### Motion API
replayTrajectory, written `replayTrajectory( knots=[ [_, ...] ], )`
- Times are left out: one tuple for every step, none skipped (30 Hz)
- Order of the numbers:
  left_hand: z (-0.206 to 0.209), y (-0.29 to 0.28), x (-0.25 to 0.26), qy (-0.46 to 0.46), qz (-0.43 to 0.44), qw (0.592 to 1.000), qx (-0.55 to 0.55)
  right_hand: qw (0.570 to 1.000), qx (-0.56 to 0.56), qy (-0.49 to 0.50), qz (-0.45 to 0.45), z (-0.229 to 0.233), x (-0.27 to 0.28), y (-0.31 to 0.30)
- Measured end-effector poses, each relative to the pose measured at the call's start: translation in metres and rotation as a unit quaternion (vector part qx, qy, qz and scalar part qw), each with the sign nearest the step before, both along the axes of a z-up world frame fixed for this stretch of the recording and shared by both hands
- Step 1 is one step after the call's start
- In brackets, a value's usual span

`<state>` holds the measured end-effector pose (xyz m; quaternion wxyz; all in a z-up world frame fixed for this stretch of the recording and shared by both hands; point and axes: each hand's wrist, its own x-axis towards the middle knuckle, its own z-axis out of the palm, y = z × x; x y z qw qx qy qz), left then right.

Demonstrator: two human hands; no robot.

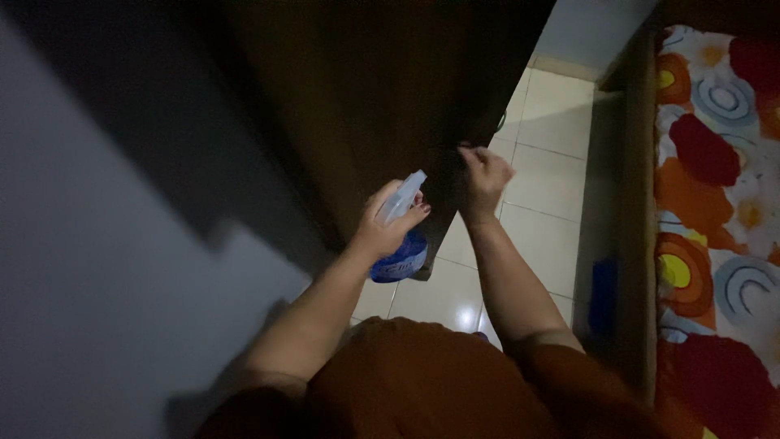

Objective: Wiping down a wooden cabinet door and handle with cleaning spray and a cloth.

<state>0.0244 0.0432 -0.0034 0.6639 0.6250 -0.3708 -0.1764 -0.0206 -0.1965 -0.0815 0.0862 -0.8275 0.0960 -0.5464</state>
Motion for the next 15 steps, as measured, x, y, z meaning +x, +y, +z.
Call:
replayTrajectory(
  knots=[
    [-0.001, 0.000, -0.001, -0.001, -0.002, 1.000, -0.002, 1.000, -0.002, -0.001, -0.002, 0.022, -0.003, 0.008],
    [-0.003, 0.000, -0.001, 0.035, -0.021, 0.999, -0.022, 0.998, -0.014, -0.050, -0.039, 0.044, -0.006, 0.016],
    [-0.004, -0.002, -0.003, 0.073, -0.041, 0.996, -0.041, 0.992, -0.026, -0.098, -0.079, 0.065, -0.012, 0.022],
    [0.004, -0.002, -0.007, 0.073, -0.044, 0.995, -0.042, 0.991, -0.027, -0.098, -0.082, 0.082, -0.008, 0.019],
    [0.013, -0.001, -0.011, 0.036, -0.012, 0.999, 0.016, 0.988, -0.044, -0.126, -0.083, 0.101, -0.002, 0.018],
    [0.022, 0.000, -0.014, -0.002, 0.021, 0.997, 0.074, 0.983, -0.061, -0.154, -0.084, 0.120, 0.003, 0.016],
    [0.012, -0.002, -0.012, -0.001, 0.022, 0.997, 0.073, 0.983, -0.062, -0.154, -0.083, 0.126, 0.011, 0.020],
    [0.001, -0.004, -0.009, 0.012, -0.002, 1.000, 0.013, 0.984, -0.059, -0.155, -0.068, 0.132, 0.018, 0.025],
    [-0.010, -0.007, -0.006, 0.024, -0.026, 0.998, -0.047, 0.984, -0.056, -0.157, -0.053, 0.137, 0.026, 0.029],
    [-0.010, -0.007, -0.006, 0.024, -0.026, 0.998, -0.048, 0.984, -0.057, -0.158, -0.053, 0.124, 0.032, 0.028],
    [-0.009, -0.006, -0.007, 0.032, -0.027, 0.998, -0.056, 0.987, -0.084, -0.119, -0.065, 0.111, 0.037, 0.027],
    [-0.009, -0.006, -0.007, 0.039, -0.028, 0.997, -0.064, 0.988, -0.111, -0.080, -0.078, 0.098, 0.042, 0.026],
    [-0.008, -0.005, -0.006, 0.038, -0.028, 0.997, -0.066, 0.987, -0.112, -0.081, -0.078, 0.077, 0.038, 0.021],
    [-0.008, -0.005, -0.006, 0.019, -0.016, 0.999, -0.047, 0.989, -0.125, -0.045, -0.071, 0.056, 0.034, 0.017],
    [-0.007, -0.002, -0.006, 0.001, -0.002, 1.000, -0.027, 0.989, -0.136, -0.007, -0.063, 0.035, 0.030, 0.013]
  ],
)
